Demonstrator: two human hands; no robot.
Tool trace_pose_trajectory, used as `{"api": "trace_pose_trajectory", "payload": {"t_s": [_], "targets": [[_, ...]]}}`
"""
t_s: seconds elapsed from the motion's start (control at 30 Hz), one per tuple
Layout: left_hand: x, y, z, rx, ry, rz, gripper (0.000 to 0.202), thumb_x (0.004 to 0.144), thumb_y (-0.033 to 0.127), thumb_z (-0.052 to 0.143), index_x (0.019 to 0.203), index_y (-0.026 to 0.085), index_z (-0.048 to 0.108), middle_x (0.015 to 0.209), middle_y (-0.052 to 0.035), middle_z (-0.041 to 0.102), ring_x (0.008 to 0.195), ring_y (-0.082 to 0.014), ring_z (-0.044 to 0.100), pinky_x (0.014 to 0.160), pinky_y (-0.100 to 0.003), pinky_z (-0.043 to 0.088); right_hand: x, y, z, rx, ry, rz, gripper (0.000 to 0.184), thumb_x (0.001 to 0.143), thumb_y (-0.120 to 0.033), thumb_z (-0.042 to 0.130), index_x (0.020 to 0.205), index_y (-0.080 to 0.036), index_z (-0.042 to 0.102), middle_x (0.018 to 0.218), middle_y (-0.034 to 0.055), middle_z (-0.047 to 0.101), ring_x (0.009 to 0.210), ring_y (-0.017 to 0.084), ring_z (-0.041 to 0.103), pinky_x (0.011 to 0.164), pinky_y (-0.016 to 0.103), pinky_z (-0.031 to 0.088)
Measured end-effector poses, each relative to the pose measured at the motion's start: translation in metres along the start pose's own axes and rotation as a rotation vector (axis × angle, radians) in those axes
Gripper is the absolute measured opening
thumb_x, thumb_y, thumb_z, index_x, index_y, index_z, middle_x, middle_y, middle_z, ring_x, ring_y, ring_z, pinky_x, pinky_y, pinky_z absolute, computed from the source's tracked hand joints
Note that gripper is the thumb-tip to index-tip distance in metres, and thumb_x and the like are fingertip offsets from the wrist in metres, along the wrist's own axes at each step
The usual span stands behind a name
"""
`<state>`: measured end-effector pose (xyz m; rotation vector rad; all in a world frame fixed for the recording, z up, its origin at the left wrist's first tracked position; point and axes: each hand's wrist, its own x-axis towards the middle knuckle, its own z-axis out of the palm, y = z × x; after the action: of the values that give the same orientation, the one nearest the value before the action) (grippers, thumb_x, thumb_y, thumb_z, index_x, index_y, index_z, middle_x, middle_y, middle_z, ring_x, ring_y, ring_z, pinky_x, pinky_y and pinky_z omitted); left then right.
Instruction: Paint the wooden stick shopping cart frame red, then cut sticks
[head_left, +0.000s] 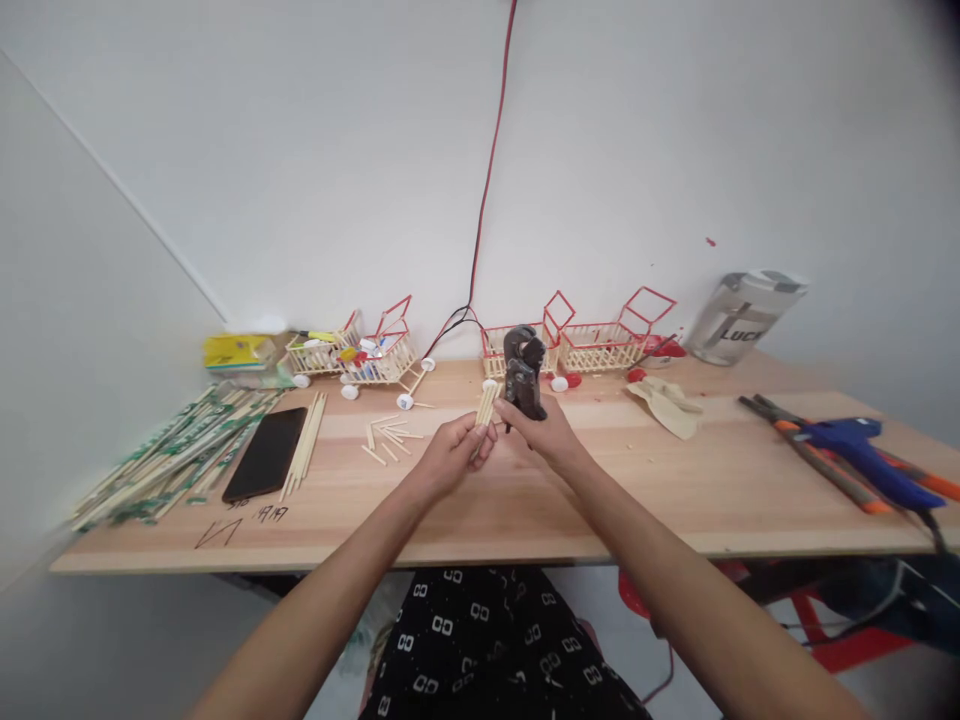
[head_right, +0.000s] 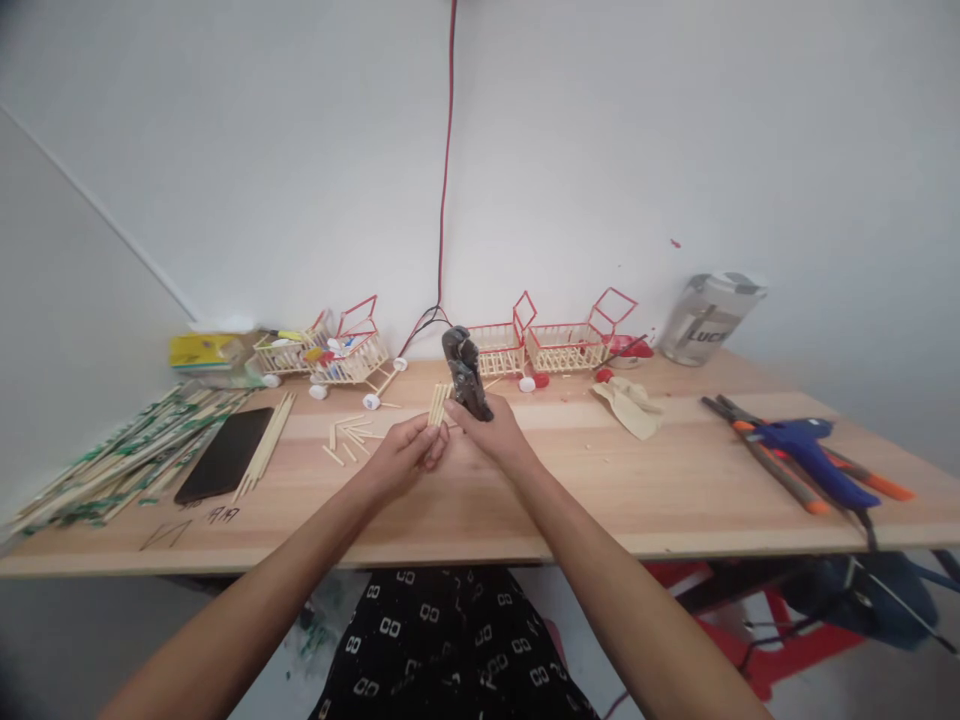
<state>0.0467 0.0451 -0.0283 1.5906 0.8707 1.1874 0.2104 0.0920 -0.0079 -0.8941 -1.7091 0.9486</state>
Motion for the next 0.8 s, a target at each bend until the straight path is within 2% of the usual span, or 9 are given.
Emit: {"api": "trace_pose_trajectory", "payload": {"t_s": [0.1, 0.17, 0.3, 0.37, 0.5, 0.6, 0.7, 0.8], "targets": [[-0.004, 0.004, -0.007, 0.002, 0.026, -0.024, 0.039, 0.090, 0.053, 0.051, 0.084, 0.015, 0.055, 0.060, 0.0039, 0.047, 0.049, -0.0081, 0.040, 0.049, -0.022, 0.031, -0.003, -0.006, -0.017, -0.022, -0.096, 0.041, 0.048, 0.080, -0.063, 0.054, 0.080, -0.016, 0.062, 0.064, 0.0006, 0.055, 0.062, 0.015, 0.054, 0.061, 0.028, 0.044], [-0.007, 0.007, -0.009, -0.031, -0.001, -0.055, 0.039, 0.090, 0.053, 0.053, 0.083, 0.014, 0.056, 0.060, 0.0037, 0.049, 0.049, -0.0081, 0.041, 0.049, -0.022, 0.031, -0.007, -0.012, -0.033, -0.089, -0.163, 0.118, 0.055, 0.083, -0.066, 0.050, 0.091, -0.014, 0.064, 0.065, 0.0013, 0.056, 0.062, 0.015, 0.054, 0.060, 0.028, 0.045], [-0.009, 0.012, -0.005, -0.136, -0.089, -0.122, 0.036, 0.090, 0.048, 0.055, 0.084, 0.013, 0.058, 0.060, 0.0013, 0.055, 0.049, -0.0090, 0.047, 0.051, -0.022, 0.037, -0.016, -0.024, -0.061, -0.203, -0.257, 0.273, 0.060, 0.084, -0.069, 0.047, 0.098, -0.014, 0.066, 0.067, 0.0028, 0.058, 0.062, 0.016, 0.058, 0.056, 0.027, 0.045], [-0.008, 0.011, -0.002, -0.202, -0.088, -0.133, 0.035, 0.089, 0.046, 0.058, 0.083, 0.012, 0.059, 0.063, -0.0017, 0.060, 0.053, -0.0113, 0.054, 0.055, -0.024, 0.043, -0.019, -0.028, -0.069, -0.230, -0.247, 0.310, 0.059, 0.083, -0.069, 0.049, 0.095, -0.014, 0.067, 0.066, 0.0031, 0.058, 0.061, 0.016, 0.059, 0.055, 0.027, 0.045], [-0.005, 0.005, -0.004, -0.303, 0.019, -0.111, 0.032, 0.084, 0.045, 0.066, 0.087, 0.013, 0.061, 0.080, -0.0085, 0.070, 0.073, -0.0186, 0.068, 0.075, -0.033, 0.052, -0.021, -0.023, -0.069, -0.155, -0.161, 0.313, 0.060, 0.079, -0.072, 0.053, 0.087, -0.015, 0.068, 0.059, 0.0016, 0.056, 0.054, 0.015, 0.056, 0.050, 0.026, 0.044], [-0.003, 0.002, -0.013, -0.306, 0.120, -0.036, 0.030, 0.082, 0.041, 0.070, 0.093, 0.014, 0.062, 0.095, -0.0115, 0.073, 0.088, -0.0215, 0.070, 0.089, -0.039, 0.051, -0.015, -0.009, -0.062, 0.011, -0.119, 0.304, 0.062, 0.074, -0.075, 0.056, 0.084, -0.015, 0.067, 0.060, 0.0011, 0.055, 0.052, 0.013, 0.053, 0.048, 0.026, 0.044], [0.000, -0.002, -0.024, -0.251, 0.212, 0.031, 0.027, 0.081, 0.038, 0.071, 0.092, 0.015, 0.062, 0.102, -0.0116, 0.073, 0.097, -0.0227, 0.068, 0.096, -0.041, 0.048, -0.004, 0.008, -0.055, 0.169, -0.070, 0.309, 0.064, 0.067, -0.078, 0.061, 0.081, -0.015, 0.066, 0.063, 0.0016, 0.055, 0.054, 0.012, 0.053, 0.049, 0.026, 0.047], [0.004, -0.011, -0.033, -0.138, 0.258, 0.047, 0.025, 0.082, 0.038, 0.069, 0.090, 0.015, 0.063, 0.101, -0.0110, 0.072, 0.099, -0.0225, 0.068, 0.097, -0.041, 0.047, 0.003, 0.023, -0.052, 0.296, -0.042, 0.334, 0.065, 0.061, -0.078, 0.066, 0.081, -0.016, 0.064, 0.065, 0.0008, 0.054, 0.055, 0.013, 0.054, 0.051, 0.028, 0.050]]}}
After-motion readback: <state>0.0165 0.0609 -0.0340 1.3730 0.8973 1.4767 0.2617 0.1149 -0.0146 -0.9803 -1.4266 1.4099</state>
